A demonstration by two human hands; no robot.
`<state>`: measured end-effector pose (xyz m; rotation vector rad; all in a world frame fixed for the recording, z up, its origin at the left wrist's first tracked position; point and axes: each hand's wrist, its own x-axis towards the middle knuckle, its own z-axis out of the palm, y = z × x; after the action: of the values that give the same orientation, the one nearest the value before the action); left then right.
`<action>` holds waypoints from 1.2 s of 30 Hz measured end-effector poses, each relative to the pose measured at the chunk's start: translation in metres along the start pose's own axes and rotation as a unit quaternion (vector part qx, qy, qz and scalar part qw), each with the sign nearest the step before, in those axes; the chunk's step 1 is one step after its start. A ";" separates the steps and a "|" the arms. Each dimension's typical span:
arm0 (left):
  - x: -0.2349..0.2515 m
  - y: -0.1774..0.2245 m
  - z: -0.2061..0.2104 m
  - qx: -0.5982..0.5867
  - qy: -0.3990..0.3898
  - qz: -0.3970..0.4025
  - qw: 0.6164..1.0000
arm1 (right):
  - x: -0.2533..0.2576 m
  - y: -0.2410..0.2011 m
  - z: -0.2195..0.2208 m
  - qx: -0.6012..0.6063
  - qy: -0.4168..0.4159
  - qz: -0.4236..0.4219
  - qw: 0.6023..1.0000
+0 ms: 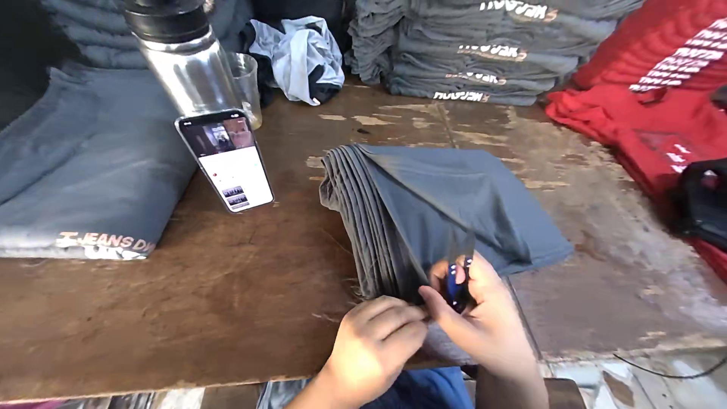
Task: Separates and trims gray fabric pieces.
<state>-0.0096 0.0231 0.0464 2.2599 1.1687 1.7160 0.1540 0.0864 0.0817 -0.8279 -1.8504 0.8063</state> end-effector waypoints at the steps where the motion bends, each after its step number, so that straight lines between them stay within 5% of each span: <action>1: 0.000 -0.001 0.002 -0.039 0.021 -0.024 0.999 | -0.003 0.000 0.002 0.016 0.040 -0.009 0.999; 5: 0.006 -0.003 0.007 -0.169 0.089 -0.136 0.972 | -0.010 0.005 0.010 0.155 0.154 -0.015 0.976; 11: 0.009 -0.001 0.006 -0.226 0.108 -0.165 0.954 | -0.017 0.011 0.015 0.282 0.172 0.007 0.944; 15: 0.011 0.001 0.008 -0.240 0.091 -0.176 0.950 | -0.017 0.009 0.019 0.310 0.188 0.005 0.932; 21: 0.008 0.004 0.007 -0.212 0.007 -0.236 0.948 | -0.015 0.007 0.019 0.459 0.233 0.033 0.857; 25: 0.016 0.004 -0.001 -0.090 0.027 -0.110 0.989 | -0.017 0.009 0.021 0.436 0.236 0.038 0.867; 28: 0.020 -0.002 0.001 0.027 -0.026 -0.110 0.993 | -0.016 0.008 0.023 0.422 0.243 0.028 0.873; 36: 0.010 -0.009 -0.002 -0.012 -0.013 -0.086 0.996 | -0.018 0.003 0.018 0.143 0.145 -0.010 0.979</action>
<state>-0.0144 0.0347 0.0510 2.0939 1.2886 1.6221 0.1442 0.0707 0.0643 -0.6996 -1.4445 0.8648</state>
